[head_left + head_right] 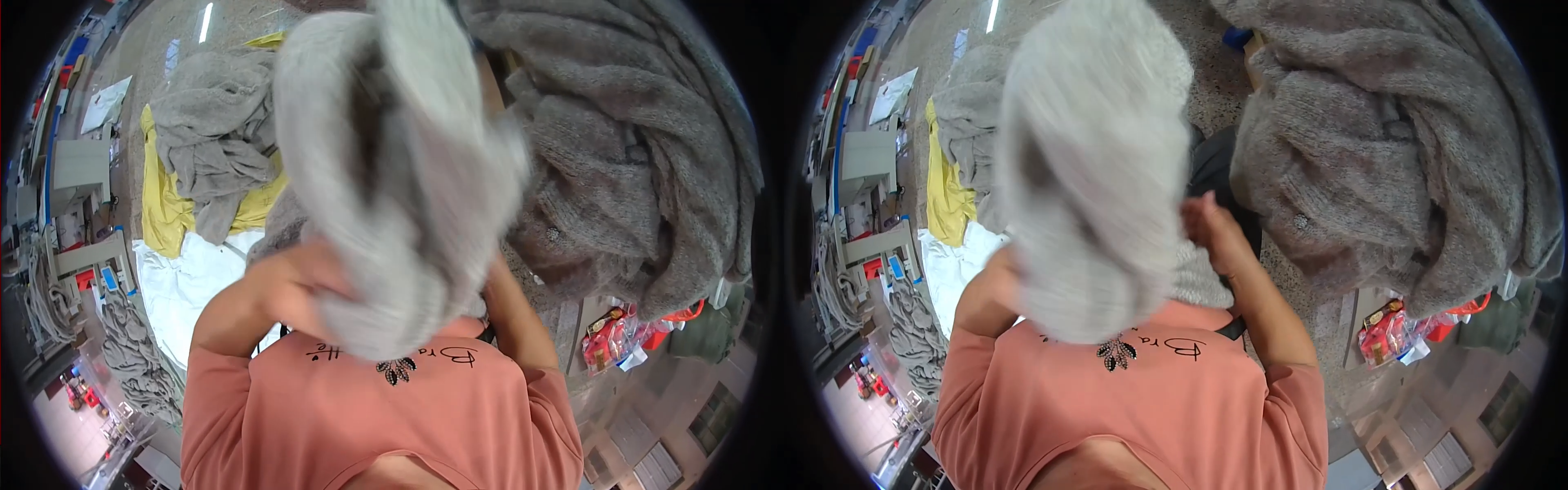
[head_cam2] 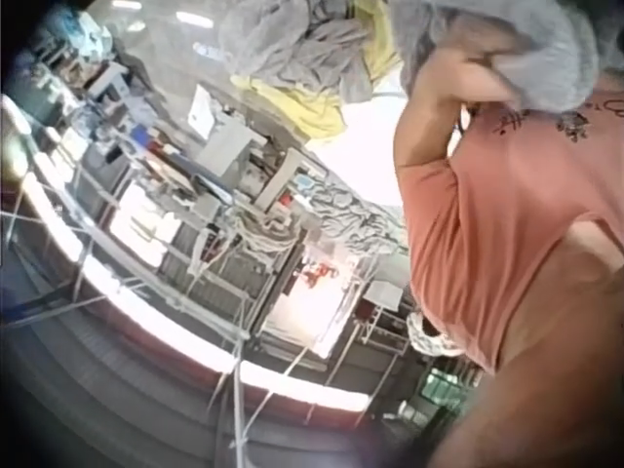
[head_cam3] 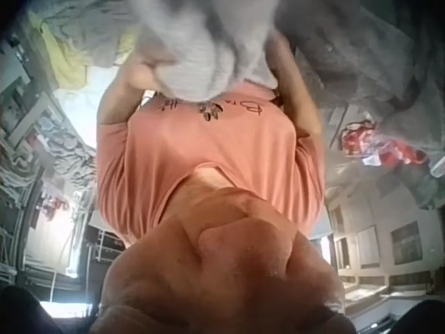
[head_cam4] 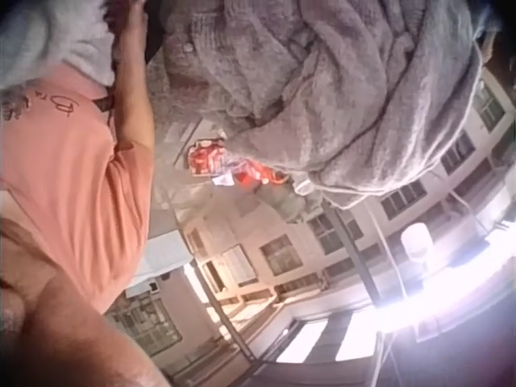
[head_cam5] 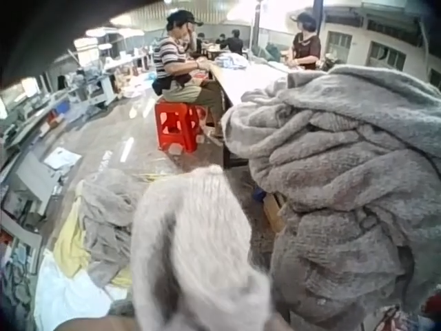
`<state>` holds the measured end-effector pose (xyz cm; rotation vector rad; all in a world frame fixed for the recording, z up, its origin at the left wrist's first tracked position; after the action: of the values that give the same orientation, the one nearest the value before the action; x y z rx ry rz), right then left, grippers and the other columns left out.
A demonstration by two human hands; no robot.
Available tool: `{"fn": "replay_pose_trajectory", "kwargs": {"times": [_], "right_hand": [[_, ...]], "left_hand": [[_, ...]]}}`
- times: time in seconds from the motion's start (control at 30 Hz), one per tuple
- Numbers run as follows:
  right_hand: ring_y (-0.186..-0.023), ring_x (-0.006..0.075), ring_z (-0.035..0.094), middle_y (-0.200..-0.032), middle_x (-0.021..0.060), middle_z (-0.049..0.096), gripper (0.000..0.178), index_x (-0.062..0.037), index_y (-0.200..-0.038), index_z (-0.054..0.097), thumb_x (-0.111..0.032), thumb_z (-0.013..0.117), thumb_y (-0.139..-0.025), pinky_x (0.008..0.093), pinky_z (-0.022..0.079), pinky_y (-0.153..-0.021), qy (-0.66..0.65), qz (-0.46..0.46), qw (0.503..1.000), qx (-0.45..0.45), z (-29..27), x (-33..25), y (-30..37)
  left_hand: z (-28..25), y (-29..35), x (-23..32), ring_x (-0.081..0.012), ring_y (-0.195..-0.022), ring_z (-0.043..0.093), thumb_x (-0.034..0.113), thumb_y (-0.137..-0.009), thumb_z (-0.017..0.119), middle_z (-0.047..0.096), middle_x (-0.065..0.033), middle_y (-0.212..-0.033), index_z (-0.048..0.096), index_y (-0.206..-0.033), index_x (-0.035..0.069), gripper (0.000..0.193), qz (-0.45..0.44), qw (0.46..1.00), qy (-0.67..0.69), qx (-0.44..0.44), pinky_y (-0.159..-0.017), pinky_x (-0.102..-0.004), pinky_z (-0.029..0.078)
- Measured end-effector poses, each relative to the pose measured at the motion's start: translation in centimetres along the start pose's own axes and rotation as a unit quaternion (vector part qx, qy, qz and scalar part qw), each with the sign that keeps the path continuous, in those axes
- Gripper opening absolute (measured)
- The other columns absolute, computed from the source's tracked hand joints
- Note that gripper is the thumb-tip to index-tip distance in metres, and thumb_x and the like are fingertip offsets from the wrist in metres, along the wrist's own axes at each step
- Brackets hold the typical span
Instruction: Inspecting a knitted garment for defects and removing loose threads.
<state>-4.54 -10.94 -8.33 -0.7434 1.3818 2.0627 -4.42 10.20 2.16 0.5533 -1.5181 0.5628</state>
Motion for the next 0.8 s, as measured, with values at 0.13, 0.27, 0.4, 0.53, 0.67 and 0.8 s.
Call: {"fn": "replay_pose_trajectory", "kwargs": {"times": [0.13,0.27,0.4,0.53,0.67,0.8], "right_hand": [[-0.111,0.0245,0.044,-0.127,0.0129,0.041,0.067,0.0004,-0.128,0.033,-0.05,0.042,-0.084,0.0346,0.031,-0.098,-0.363,-0.067,0.912,-0.179,0.9,-3.8,1.2],[-0.1,0.0204,0.052,-0.109,0.0142,0.054,0.068,0.008,-0.115,0.045,-0.023,0.064,-0.058,0.0291,0.038,-0.087,0.024,-0.133,0.982,-0.132,0.2,-5.8,3.5],[-0.082,0.0237,0.059,-0.09,0.0145,0.061,0.048,0.0063,-0.094,0.057,-0.022,0.066,-0.057,0.0317,0.044,-0.074,0.026,-0.228,0.969,-0.091,-2.0,-6.3,7.3],[-0.072,0.0281,0.062,-0.079,0.0159,0.063,0.03,0.0033,-0.078,0.062,-0.022,0.064,-0.061,0.0357,0.047,-0.068,-0.005,-0.381,0.904,-0.193,-3.2,-6.9,10.7],[-0.071,0.0295,0.062,-0.078,0.0147,0.063,0.022,-0.0005,-0.072,0.063,-0.022,0.062,-0.066,0.0352,0.046,-0.067,0.244,-0.321,0.839,-0.366,-3.3,-6.3,11.2],[-0.077,0.0263,0.061,-0.083,0.0134,0.063,0.022,-0.0036,-0.068,0.063,-0.025,0.061,-0.063,0.0361,0.044,-0.072,0.201,-0.248,0.89,-0.326,-3.5,-5.0,10.5]], "left_hand": [[8.9,-4.8,-2.3,-0.0252,-0.077,0.059,0.006,-0.067,0.054,0.061,-0.0183,-0.08,0.058,-0.09,-0.004,0.026,-0.123,0.917,0.101,-0.365,-0.068,-0.0331,0.044],[13.2,-6.8,-3.8,-0.0277,-0.095,0.052,0.007,-0.069,0.051,0.054,-0.0214,-0.102,0.051,-0.108,-0.001,0.039,-0.102,0.927,0.008,-0.362,-0.081,-0.0317,0.041],[11.3,-5.4,-5.8,-0.0263,-0.105,0.043,0.015,-0.075,0.048,0.044,-0.0187,-0.113,0.042,-0.116,0.002,0.043,-0.092,0.952,-0.022,-0.29,-0.088,-0.0317,0.034],[3.4,-4.0,-8.9,-0.025,-0.115,0.033,0.023,-0.08,0.044,0.034,-0.0159,-0.124,0.033,-0.125,0.006,0.048,-0.152,0.968,-0.2,0.029,-0.095,-0.0318,0.028],[0.8,-3.9,-11.2,-0.0237,-0.125,0.024,0.03,-0.086,0.041,0.024,-0.0131,-0.136,0.024,-0.133,0.01,0.054,-0.207,0.874,-0.424,0.12,-0.102,-0.0318,0.021],[0.7,-4.0,-10.1,-0.0217,-0.126,0.024,0.036,-0.089,0.037,0.025,-0.0106,-0.137,0.025,-0.133,0.011,0.052,-0.223,0.85,-0.472,0.072,-0.104,-0.0319,0.02]]}}
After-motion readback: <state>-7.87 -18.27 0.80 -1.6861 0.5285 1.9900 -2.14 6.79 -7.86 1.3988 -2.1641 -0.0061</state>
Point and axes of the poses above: each hand's wrist, its own y-axis away from the middle knuckle, its own z-axis out of the palm, x = y × z, the point moved 4 cm from there along -y, towards the middle knuckle
